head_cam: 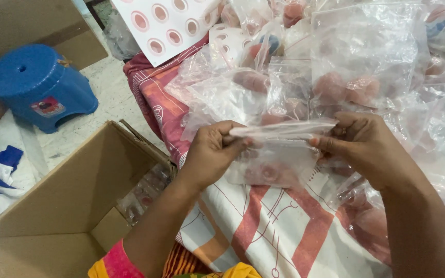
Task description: Packing small plastic items into zipper bags and placing them into a cardboard box.
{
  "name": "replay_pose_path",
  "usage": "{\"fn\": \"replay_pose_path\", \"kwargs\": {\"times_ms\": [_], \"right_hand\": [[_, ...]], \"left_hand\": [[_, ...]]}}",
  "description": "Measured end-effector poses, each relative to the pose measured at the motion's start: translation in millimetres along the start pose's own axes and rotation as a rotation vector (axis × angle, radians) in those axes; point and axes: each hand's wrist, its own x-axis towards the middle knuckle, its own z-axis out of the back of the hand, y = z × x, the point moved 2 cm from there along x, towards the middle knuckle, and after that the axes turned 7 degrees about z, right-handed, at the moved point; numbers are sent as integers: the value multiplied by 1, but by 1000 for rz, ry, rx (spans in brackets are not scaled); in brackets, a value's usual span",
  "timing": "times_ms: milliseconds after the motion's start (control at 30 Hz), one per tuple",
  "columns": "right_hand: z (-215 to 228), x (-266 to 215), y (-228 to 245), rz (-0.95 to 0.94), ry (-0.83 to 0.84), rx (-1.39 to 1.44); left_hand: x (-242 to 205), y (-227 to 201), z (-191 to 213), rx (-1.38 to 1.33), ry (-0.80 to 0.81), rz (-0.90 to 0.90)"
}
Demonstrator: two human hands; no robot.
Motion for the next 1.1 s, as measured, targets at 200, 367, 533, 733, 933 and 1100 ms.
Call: {"fn": "replay_pose_path", "kwargs": {"times_ms": [200, 367, 533, 733, 933, 1100], "right_hand": [[-11, -13, 20, 41, -129, -258], [-50, -46, 45, 479, 13, -363], [-52, -40, 18, 510, 132, -165], [-41, -42, 29, 302, 116, 176], [-43, -34, 25, 52, -40, 394], [-45, -3, -9, 105, -121, 388]], "left_hand": [[-20, -11, -1, 16, -272, 8], [-60, -54, -62, -212, -198, -82], [-75, -42, -62, -67, 52, -241], [-63, -40, -22, 129, -489, -474], [-52, -18, 1, 22, -127, -201], [-39, 5, 11, -143, -313, -77]]}}
